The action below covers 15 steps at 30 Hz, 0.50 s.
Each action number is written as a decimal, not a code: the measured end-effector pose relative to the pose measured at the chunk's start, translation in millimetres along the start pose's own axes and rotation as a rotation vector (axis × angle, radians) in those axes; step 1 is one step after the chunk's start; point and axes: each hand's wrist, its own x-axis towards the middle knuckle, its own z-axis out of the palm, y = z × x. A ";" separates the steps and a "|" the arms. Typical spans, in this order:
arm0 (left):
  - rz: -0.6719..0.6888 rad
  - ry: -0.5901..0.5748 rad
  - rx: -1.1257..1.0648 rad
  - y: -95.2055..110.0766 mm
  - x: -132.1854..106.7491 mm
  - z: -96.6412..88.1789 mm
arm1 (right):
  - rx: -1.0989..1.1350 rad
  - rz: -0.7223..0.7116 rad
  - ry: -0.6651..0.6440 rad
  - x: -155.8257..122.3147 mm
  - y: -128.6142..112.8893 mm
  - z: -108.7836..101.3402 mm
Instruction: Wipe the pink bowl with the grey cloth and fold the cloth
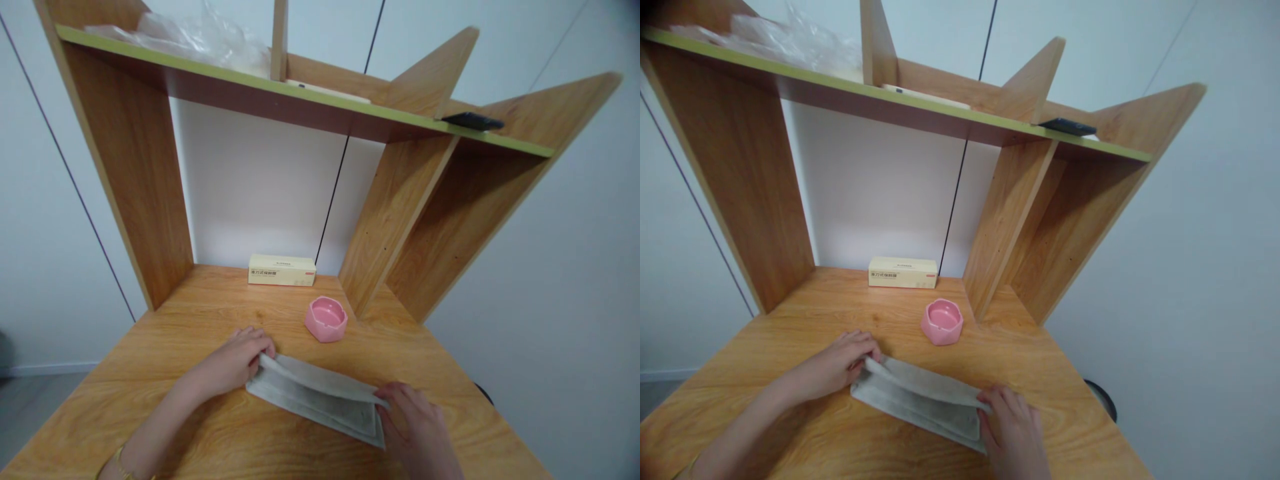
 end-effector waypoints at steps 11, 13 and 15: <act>0.091 -0.093 -0.026 25.3 5.0 20.0 | 0.188 0.373 -0.019 -13.0 9.1 22.3; 0.143 -0.074 -0.025 28.7 10.8 33.3 | 0.209 0.400 -0.057 -6.9 12.0 29.0; 0.168 -0.053 -0.013 28.8 14.1 46.8 | 0.281 0.408 -0.071 -2.6 12.2 34.5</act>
